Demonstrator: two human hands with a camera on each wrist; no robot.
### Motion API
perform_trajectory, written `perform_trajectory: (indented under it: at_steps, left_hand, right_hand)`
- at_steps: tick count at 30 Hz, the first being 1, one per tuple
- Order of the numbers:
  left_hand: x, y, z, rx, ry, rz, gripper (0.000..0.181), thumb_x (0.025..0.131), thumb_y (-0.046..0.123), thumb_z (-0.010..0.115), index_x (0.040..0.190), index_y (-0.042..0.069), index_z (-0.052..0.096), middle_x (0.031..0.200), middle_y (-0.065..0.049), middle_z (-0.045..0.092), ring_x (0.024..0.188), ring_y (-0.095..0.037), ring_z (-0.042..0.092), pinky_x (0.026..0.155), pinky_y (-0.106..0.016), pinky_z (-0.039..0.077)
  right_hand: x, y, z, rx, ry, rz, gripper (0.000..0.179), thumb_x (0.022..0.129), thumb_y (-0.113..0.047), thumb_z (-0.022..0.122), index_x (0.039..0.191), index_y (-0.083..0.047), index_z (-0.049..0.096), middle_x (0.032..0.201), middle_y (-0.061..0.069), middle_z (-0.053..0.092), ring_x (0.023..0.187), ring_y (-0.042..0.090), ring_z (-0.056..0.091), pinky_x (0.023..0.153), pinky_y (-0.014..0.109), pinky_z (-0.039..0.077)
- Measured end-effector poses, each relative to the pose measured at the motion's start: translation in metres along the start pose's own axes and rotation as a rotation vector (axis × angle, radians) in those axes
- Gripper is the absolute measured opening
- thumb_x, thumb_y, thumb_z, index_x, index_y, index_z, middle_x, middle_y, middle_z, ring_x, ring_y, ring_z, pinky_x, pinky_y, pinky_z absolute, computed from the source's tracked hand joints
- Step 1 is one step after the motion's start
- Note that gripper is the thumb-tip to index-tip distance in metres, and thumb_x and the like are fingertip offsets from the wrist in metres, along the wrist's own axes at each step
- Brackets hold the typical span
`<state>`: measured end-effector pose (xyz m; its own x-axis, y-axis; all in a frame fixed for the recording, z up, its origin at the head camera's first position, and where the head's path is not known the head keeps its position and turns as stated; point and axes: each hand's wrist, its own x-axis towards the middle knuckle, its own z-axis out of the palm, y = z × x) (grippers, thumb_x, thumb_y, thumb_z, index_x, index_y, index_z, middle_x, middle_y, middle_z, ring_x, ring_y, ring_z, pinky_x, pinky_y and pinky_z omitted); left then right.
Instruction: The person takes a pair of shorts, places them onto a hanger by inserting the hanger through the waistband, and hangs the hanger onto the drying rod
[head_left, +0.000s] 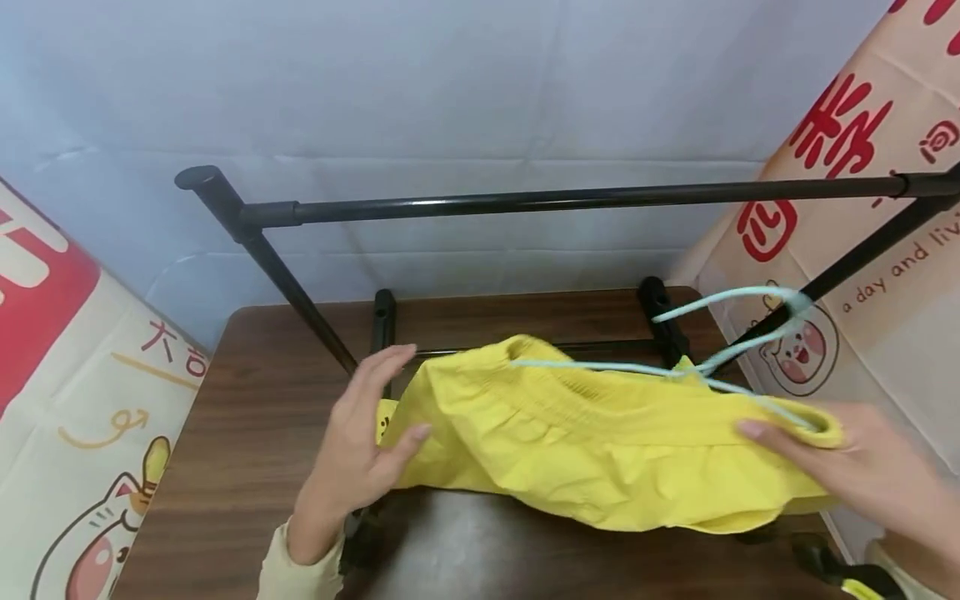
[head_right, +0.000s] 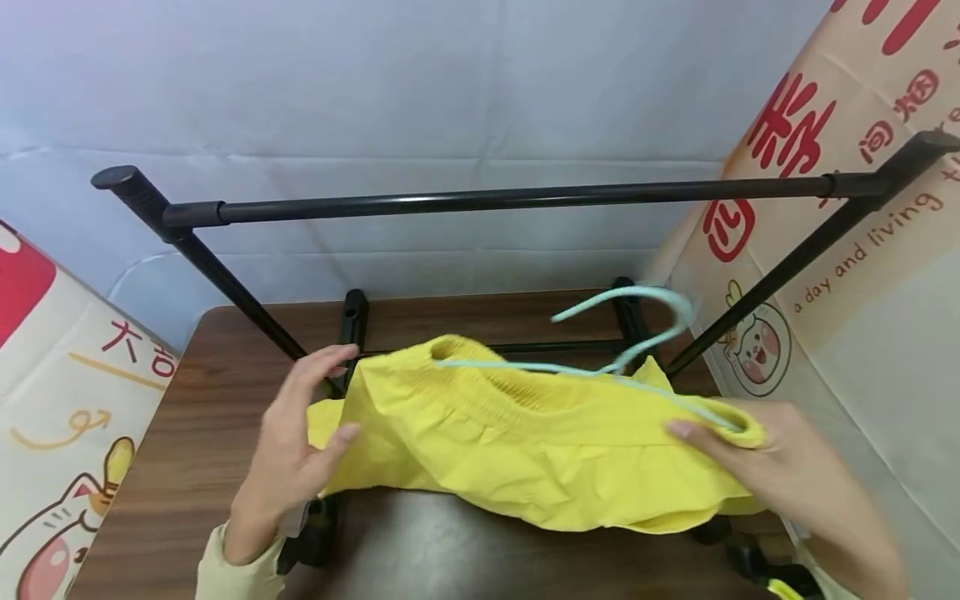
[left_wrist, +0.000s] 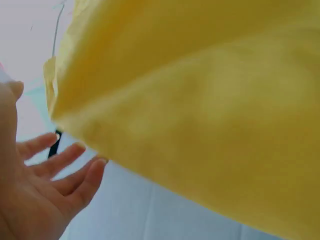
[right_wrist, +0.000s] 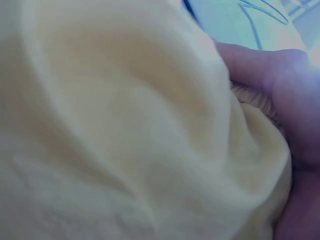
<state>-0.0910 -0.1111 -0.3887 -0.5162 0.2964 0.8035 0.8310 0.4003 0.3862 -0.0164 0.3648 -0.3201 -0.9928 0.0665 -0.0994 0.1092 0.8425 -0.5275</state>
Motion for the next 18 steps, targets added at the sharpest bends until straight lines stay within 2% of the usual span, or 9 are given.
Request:
perform_trajectory:
  at_steps: [2,4,8,10,12,13,15,17,18]
  left_hand:
    - [0.001,-0.002,0.009,0.035,-0.071,0.012,0.069,0.109,0.052,0.049,0.143,-0.008,0.055,0.138,-0.023,0.064,0.125,-0.034,0.064,0.112,-0.033,0.050]
    - [-0.001,-0.007,0.016,0.060,-0.125,0.017,0.065,0.109,0.053,0.048,0.137,-0.004,0.061,0.130,-0.018,0.070,0.118,-0.031,0.070,0.104,-0.037,0.056]
    - [-0.009,-0.020,0.024,0.033,-0.181,0.023,0.050,0.111,0.047,0.047,0.115,0.004,0.071,0.098,-0.006,0.077,0.079,-0.014,0.072,0.075,-0.029,0.061]
    - [-0.014,-0.027,0.024,0.008,-0.183,0.015,0.045,0.111,0.044,0.047,0.106,0.006,0.072,0.087,-0.003,0.076,0.065,-0.008,0.065,0.064,-0.023,0.057]
    - [-0.017,-0.032,0.025,0.002,-0.184,-0.002,0.043,0.111,0.043,0.048,0.104,0.008,0.072,0.085,0.000,0.074,0.062,-0.006,0.061,0.062,-0.021,0.055]
    - [-0.019,-0.035,0.025,0.002,-0.177,-0.009,0.043,0.111,0.043,0.048,0.104,0.009,0.072,0.086,-0.001,0.074,0.065,-0.007,0.063,0.063,-0.022,0.056]
    - [-0.021,-0.038,0.025,0.007,-0.154,-0.032,0.043,0.110,0.045,0.050,0.105,0.009,0.072,0.093,-0.002,0.075,0.077,-0.012,0.069,0.073,-0.026,0.058]
    - [-0.021,-0.040,0.025,0.001,-0.099,-0.048,0.045,0.109,0.047,0.053,0.107,0.007,0.073,0.101,-0.006,0.074,0.091,-0.019,0.070,0.084,-0.030,0.057]
    - [-0.021,-0.041,0.025,0.003,-0.059,-0.054,0.046,0.109,0.047,0.054,0.108,0.005,0.073,0.104,-0.009,0.073,0.097,-0.023,0.069,0.088,-0.030,0.056]
  right_hand:
    - [0.005,-0.006,0.015,0.020,-0.040,-0.079,0.016,0.099,-0.034,0.075,0.092,-0.019,0.074,0.066,-0.011,0.062,0.062,0.001,0.051,0.057,0.022,0.039]
    - [0.009,-0.013,0.028,0.062,-0.076,-0.146,0.017,0.098,-0.031,0.076,0.084,-0.023,0.070,0.065,-0.010,0.059,0.063,0.003,0.053,0.058,0.023,0.040]
    - [0.014,-0.016,0.044,0.168,-0.189,-0.327,0.016,0.099,-0.021,0.074,0.087,-0.027,0.066,0.067,-0.014,0.057,0.064,0.002,0.055,0.058,0.024,0.045]
    - [0.016,-0.012,0.047,0.262,-0.308,-0.478,0.017,0.100,-0.009,0.071,0.094,-0.025,0.065,0.072,-0.013,0.059,0.068,0.002,0.058,0.060,0.024,0.048]
    - [0.021,-0.005,0.049,0.374,-0.466,-0.640,0.025,0.099,0.005,0.064,0.109,-0.018,0.066,0.084,-0.009,0.066,0.077,0.004,0.064,0.067,0.024,0.053]
    - [0.022,-0.002,0.050,0.429,-0.550,-0.676,0.031,0.099,0.009,0.060,0.117,-0.015,0.065,0.092,-0.006,0.070,0.084,0.004,0.067,0.073,0.023,0.054]
    - [0.025,0.004,0.050,0.575,-0.725,-0.661,0.039,0.101,0.015,0.050,0.130,-0.007,0.061,0.107,0.000,0.073,0.097,0.005,0.070,0.084,0.023,0.057]
    - [0.026,0.009,0.053,0.707,-0.816,-0.628,0.043,0.102,0.018,0.040,0.139,0.002,0.055,0.120,0.005,0.073,0.108,0.009,0.071,0.091,0.026,0.059]
    - [0.025,0.011,0.054,0.772,-0.840,-0.573,0.043,0.104,0.017,0.037,0.141,0.003,0.054,0.123,0.005,0.072,0.112,0.010,0.071,0.094,0.027,0.059]
